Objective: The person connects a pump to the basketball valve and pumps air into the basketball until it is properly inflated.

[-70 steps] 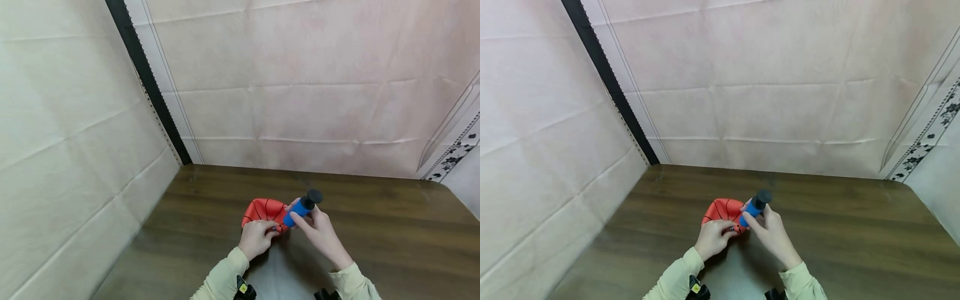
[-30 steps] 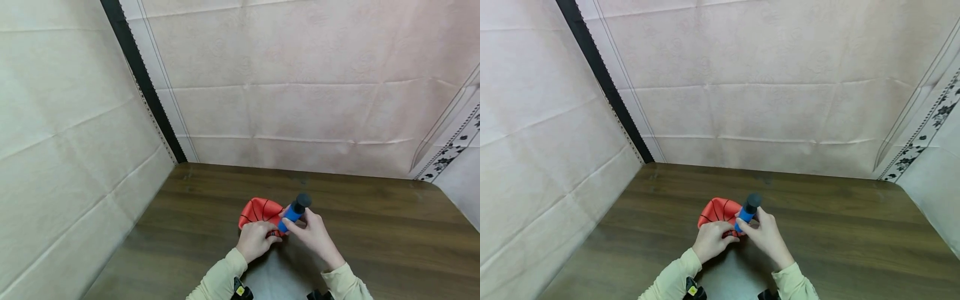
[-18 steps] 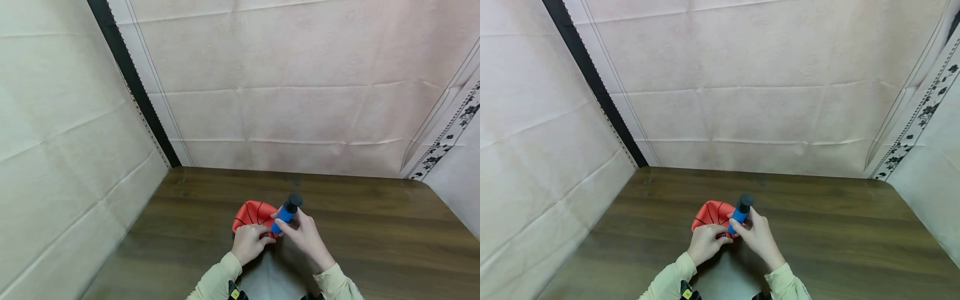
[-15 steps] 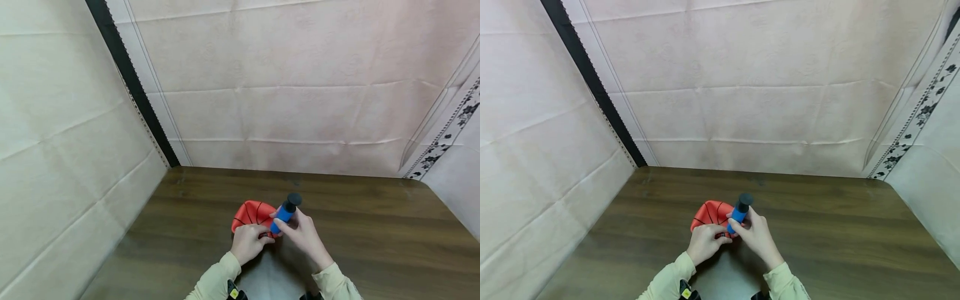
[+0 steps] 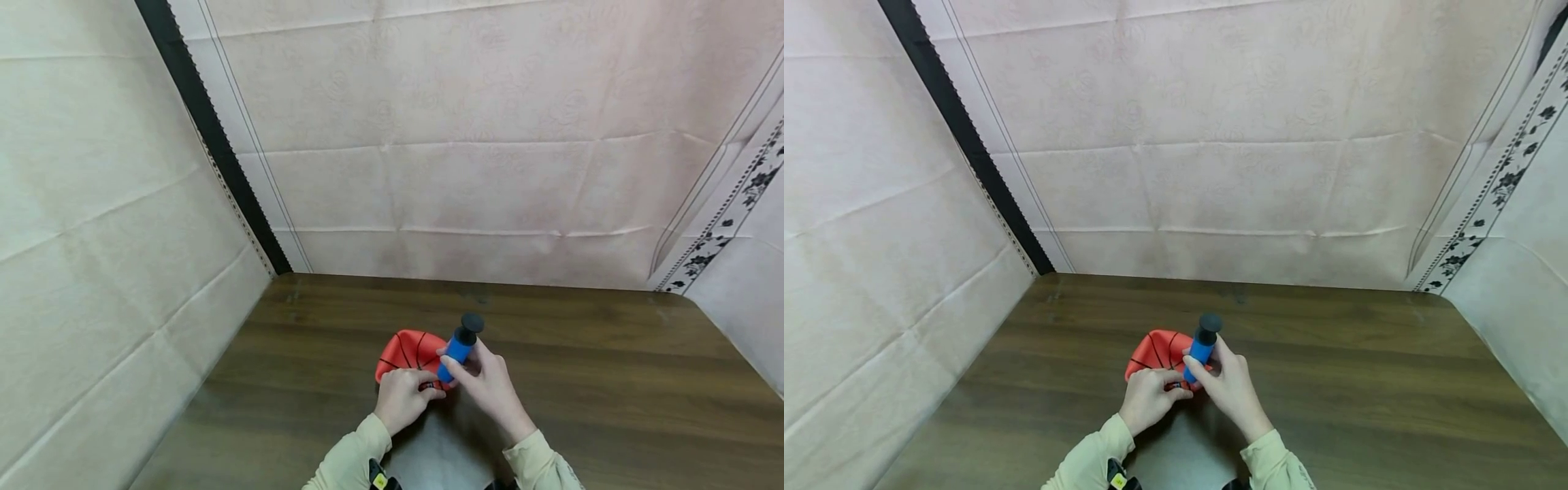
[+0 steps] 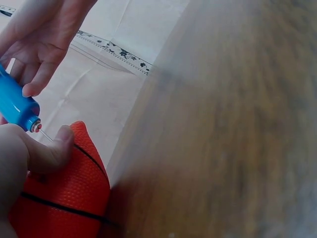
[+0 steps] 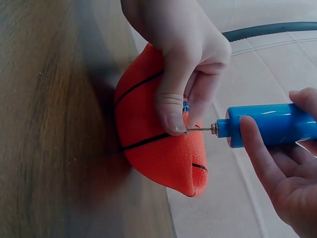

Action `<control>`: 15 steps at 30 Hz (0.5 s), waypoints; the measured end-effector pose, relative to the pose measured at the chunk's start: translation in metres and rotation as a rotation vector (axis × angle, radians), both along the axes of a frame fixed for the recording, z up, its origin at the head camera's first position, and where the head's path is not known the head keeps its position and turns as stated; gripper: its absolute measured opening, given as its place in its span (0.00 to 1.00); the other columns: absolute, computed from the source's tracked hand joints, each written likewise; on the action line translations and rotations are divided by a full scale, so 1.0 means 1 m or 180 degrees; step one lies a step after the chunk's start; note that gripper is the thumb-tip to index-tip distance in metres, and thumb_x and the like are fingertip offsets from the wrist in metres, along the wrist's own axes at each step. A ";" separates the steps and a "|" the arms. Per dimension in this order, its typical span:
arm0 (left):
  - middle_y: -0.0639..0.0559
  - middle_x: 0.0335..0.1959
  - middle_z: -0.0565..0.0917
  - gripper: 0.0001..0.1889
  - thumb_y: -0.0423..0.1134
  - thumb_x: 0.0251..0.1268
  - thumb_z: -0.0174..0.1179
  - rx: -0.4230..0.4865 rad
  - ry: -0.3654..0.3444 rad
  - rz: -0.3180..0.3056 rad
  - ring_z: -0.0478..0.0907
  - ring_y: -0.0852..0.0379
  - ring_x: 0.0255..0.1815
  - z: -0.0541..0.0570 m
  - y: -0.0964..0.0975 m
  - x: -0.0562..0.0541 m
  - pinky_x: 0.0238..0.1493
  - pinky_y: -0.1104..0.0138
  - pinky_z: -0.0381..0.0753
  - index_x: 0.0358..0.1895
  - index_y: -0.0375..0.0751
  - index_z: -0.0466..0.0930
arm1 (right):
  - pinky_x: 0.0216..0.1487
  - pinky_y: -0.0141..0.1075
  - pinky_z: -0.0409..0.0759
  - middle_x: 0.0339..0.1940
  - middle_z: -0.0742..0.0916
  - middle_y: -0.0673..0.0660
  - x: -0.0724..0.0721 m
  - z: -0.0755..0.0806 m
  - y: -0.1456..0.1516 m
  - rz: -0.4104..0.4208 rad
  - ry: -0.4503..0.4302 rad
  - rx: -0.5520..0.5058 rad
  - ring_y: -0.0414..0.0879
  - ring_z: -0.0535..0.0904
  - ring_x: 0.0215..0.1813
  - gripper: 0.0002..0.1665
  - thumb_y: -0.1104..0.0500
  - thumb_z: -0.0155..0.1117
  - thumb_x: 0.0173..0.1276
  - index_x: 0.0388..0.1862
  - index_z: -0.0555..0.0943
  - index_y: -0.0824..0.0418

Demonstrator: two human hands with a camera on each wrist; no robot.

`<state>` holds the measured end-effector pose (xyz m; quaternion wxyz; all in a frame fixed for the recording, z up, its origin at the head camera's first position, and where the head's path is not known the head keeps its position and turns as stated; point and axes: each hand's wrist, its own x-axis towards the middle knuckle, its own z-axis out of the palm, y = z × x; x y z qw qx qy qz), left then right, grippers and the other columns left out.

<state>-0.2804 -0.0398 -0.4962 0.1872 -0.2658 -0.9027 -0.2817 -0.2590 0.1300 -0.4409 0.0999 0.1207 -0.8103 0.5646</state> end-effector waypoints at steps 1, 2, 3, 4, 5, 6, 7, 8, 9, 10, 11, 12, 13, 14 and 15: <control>0.58 0.22 0.87 0.09 0.46 0.51 0.73 0.0028 -0.0003 -0.0006 0.70 0.71 0.18 0.000 0.000 0.000 0.24 0.81 0.62 0.36 0.52 0.90 | 0.39 0.30 0.83 0.41 0.90 0.60 0.000 0.000 -0.001 -0.0018 -0.0020 0.0005 0.43 0.88 0.35 0.19 0.56 0.69 0.64 0.50 0.77 0.60; 0.58 0.21 0.87 0.09 0.46 0.51 0.73 0.0058 -0.0019 -0.0008 0.69 0.72 0.18 0.000 0.000 0.000 0.24 0.81 0.62 0.36 0.52 0.90 | 0.40 0.30 0.83 0.41 0.90 0.60 0.000 0.000 -0.001 -0.0038 -0.0021 0.0016 0.43 0.88 0.36 0.19 0.55 0.69 0.64 0.51 0.77 0.60; 0.58 0.21 0.86 0.09 0.46 0.51 0.73 0.0089 -0.0050 -0.0010 0.68 0.72 0.17 0.000 0.000 -0.001 0.23 0.81 0.62 0.36 0.52 0.90 | 0.41 0.30 0.84 0.41 0.90 0.60 0.000 0.000 -0.002 -0.0059 -0.0024 0.0024 0.44 0.88 0.36 0.19 0.55 0.69 0.64 0.51 0.77 0.60; 0.58 0.21 0.86 0.09 0.46 0.51 0.73 0.0120 -0.0080 -0.0011 0.66 0.72 0.17 0.000 0.000 -0.001 0.23 0.81 0.61 0.36 0.52 0.90 | 0.41 0.31 0.84 0.40 0.90 0.60 0.001 0.000 -0.003 -0.0084 -0.0016 0.0036 0.44 0.88 0.37 0.19 0.55 0.69 0.64 0.51 0.77 0.60; 0.59 0.20 0.85 0.09 0.46 0.51 0.73 0.0148 -0.0100 -0.0009 0.65 0.73 0.17 0.000 -0.001 -0.001 0.23 0.81 0.61 0.36 0.52 0.90 | 0.42 0.31 0.84 0.41 0.90 0.60 0.001 0.000 -0.003 -0.0104 -0.0019 0.0053 0.44 0.88 0.37 0.19 0.55 0.69 0.63 0.51 0.77 0.60; 0.59 0.20 0.85 0.09 0.46 0.51 0.73 0.0176 -0.0134 -0.0004 0.63 0.73 0.16 0.000 -0.001 -0.001 0.22 0.81 0.61 0.37 0.52 0.90 | 0.42 0.32 0.84 0.41 0.90 0.60 0.001 0.000 -0.004 -0.0116 -0.0013 0.0061 0.45 0.88 0.38 0.19 0.55 0.69 0.63 0.51 0.77 0.60; 0.59 0.20 0.85 0.09 0.46 0.52 0.73 0.0200 -0.0156 0.0000 0.62 0.73 0.16 0.000 -0.001 -0.001 0.22 0.80 0.60 0.37 0.52 0.90 | 0.43 0.33 0.84 0.41 0.90 0.60 0.002 0.000 -0.005 -0.0120 0.0011 0.0076 0.46 0.88 0.38 0.19 0.55 0.69 0.64 0.51 0.77 0.60; 0.59 0.19 0.85 0.09 0.46 0.52 0.73 0.0225 -0.0174 0.0006 0.62 0.73 0.16 0.000 -0.001 -0.002 0.22 0.80 0.60 0.36 0.52 0.90 | 0.43 0.33 0.84 0.41 0.90 0.60 0.001 -0.001 -0.005 -0.0122 0.0022 0.0076 0.46 0.88 0.39 0.20 0.55 0.69 0.64 0.51 0.77 0.61; 0.59 0.19 0.84 0.09 0.46 0.52 0.73 0.0241 -0.0174 0.0006 0.62 0.73 0.16 0.000 -0.001 -0.002 0.22 0.80 0.60 0.36 0.51 0.90 | 0.43 0.33 0.84 0.41 0.90 0.60 0.001 -0.001 -0.006 -0.0128 0.0022 0.0070 0.46 0.88 0.39 0.20 0.55 0.69 0.64 0.51 0.77 0.61; 0.59 0.19 0.84 0.09 0.46 0.52 0.73 0.0255 -0.0175 0.0011 0.62 0.73 0.16 -0.001 -0.002 -0.002 0.22 0.80 0.61 0.36 0.51 0.90 | 0.43 0.34 0.84 0.42 0.90 0.59 0.001 -0.001 -0.006 -0.0129 0.0035 0.0065 0.47 0.88 0.40 0.20 0.55 0.69 0.64 0.52 0.77 0.61; 0.59 0.19 0.84 0.09 0.46 0.51 0.73 0.0270 -0.0177 0.0012 0.62 0.73 0.16 -0.001 -0.002 -0.003 0.22 0.80 0.61 0.36 0.51 0.90 | 0.44 0.35 0.84 0.42 0.90 0.60 0.001 -0.002 -0.006 -0.0122 0.0050 0.0060 0.47 0.88 0.40 0.21 0.55 0.69 0.64 0.52 0.77 0.61; 0.59 0.19 0.85 0.09 0.46 0.52 0.73 0.0285 -0.0191 0.0015 0.62 0.73 0.16 -0.001 -0.002 -0.003 0.23 0.80 0.61 0.36 0.51 0.90 | 0.44 0.36 0.84 0.42 0.90 0.60 0.001 -0.003 -0.007 -0.0119 0.0077 0.0058 0.48 0.88 0.41 0.21 0.55 0.69 0.64 0.52 0.77 0.61; 0.59 0.19 0.84 0.09 0.45 0.51 0.73 0.0298 -0.0189 0.0016 0.62 0.73 0.16 -0.001 -0.002 -0.003 0.23 0.80 0.61 0.36 0.51 0.90 | 0.45 0.36 0.85 0.43 0.90 0.60 0.000 -0.003 -0.007 -0.0110 0.0095 0.0055 0.49 0.88 0.41 0.21 0.56 0.69 0.64 0.53 0.77 0.61; 0.59 0.18 0.84 0.09 0.45 0.51 0.73 0.0313 -0.0197 0.0021 0.62 0.73 0.16 -0.002 -0.002 -0.003 0.22 0.79 0.61 0.36 0.51 0.90 | 0.45 0.37 0.84 0.43 0.90 0.60 0.000 -0.004 -0.008 -0.0105 0.0108 0.0046 0.49 0.88 0.42 0.21 0.56 0.69 0.64 0.53 0.77 0.61; 0.59 0.18 0.84 0.09 0.45 0.51 0.73 0.0326 -0.0208 0.0027 0.61 0.73 0.16 -0.002 -0.003 -0.003 0.22 0.79 0.60 0.36 0.51 0.90 | 0.45 0.38 0.84 0.43 0.90 0.60 0.000 -0.004 -0.009 -0.0099 0.0124 0.0036 0.50 0.88 0.42 0.21 0.56 0.69 0.64 0.53 0.77 0.61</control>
